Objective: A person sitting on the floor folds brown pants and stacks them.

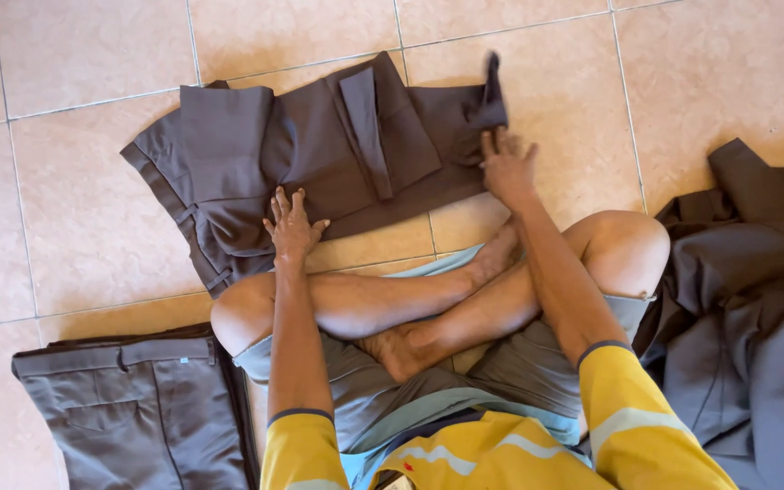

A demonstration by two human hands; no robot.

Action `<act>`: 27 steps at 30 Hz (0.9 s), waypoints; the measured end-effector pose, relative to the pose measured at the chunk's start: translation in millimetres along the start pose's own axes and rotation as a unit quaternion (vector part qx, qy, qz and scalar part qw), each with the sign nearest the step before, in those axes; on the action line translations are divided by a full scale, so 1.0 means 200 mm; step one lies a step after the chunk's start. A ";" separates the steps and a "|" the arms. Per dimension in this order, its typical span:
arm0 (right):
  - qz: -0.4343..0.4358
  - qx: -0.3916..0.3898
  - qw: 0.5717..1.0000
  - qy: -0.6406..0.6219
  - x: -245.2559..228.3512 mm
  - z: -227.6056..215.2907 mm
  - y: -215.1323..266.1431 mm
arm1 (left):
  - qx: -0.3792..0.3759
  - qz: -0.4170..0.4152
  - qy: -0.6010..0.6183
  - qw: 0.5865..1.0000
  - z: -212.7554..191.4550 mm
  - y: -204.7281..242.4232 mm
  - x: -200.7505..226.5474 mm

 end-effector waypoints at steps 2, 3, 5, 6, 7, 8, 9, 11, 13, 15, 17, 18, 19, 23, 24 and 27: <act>0.049 0.047 0.998 -0.001 0.25 0.27 -0.22 | 0.004 0.000 -0.001 1.000 -0.01 0.00 0.00; 0.101 0.091 0.991 0.000 0.41 0.38 -0.31 | 0.005 0.000 -0.002 1.000 -0.01 0.00 0.01; 0.148 0.104 0.983 -0.042 0.43 0.28 -0.26 | 0.003 0.000 0.002 1.000 0.00 0.00 0.00; 0.192 0.117 0.971 -0.083 0.46 0.23 -0.22 | 0.002 -0.002 0.007 1.000 0.00 0.00 0.00; 0.192 0.117 0.971 -0.082 0.47 0.20 -0.20 | 0.002 -0.003 0.007 1.000 -0.01 0.00 -0.01; 0.220 0.099 0.964 -0.114 0.51 0.19 -0.18 | 0.000 -0.002 0.013 1.000 -0.02 0.00 -0.02; 0.247 0.082 0.955 -0.145 0.55 0.18 -0.16 | -0.001 -0.001 0.019 1.000 -0.04 0.00 -0.03; 0.265 0.046 0.947 -0.177 0.57 0.06 -0.10 | -0.002 -0.006 0.021 1.000 -0.05 -0.02 -0.07; 0.282 0.008 0.936 -0.210 0.59 -0.04 -0.04 | -0.005 -0.012 0.020 1.000 -0.07 -0.04 -0.10; 0.248 0.003 0.949 -0.195 0.59 -0.17 0.01 | -0.001 -0.022 0.023 0.999 -0.10 -0.04 -0.14; 0.213 0.042 0.957 -0.193 0.53 -0.30 0.03 | 0.001 -0.030 0.020 0.999 -0.04 -0.10 -0.21; 0.180 0.084 0.961 -0.191 0.48 -0.39 0.05 | 0.003 -0.035 0.017 0.999 -0.01 -0.13 -0.25; 0.174 0.082 0.962 -0.193 0.39 -0.40 0.07 | 0.005 -0.041 0.016 0.999 0.03 -0.14 -0.24; -0.087 0.092 0.978 -0.168 -0.15 -0.26 0.06 | 0.106 -0.028 0.004 0.994 -0.04 -0.08 -0.02; -0.113 -0.033 0.991 -0.065 -0.25 -0.01 0.03 | 0.190 0.018 0.012 0.981 -0.13 -0.02 0.12; -0.105 -0.056 0.992 -0.031 -0.35 0.02 0.06 | 0.329 0.109 -0.006 0.938 -0.13 0.01 0.32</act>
Point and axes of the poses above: each hand's wrist, its own y-axis away from the middle knuckle, its own z-axis out of the palm, x = y × z, the point moved 10 cm from there along -y, towards the middle knuckle, and after that the axes turned 6 degrees about z, right-handed, at the moved point
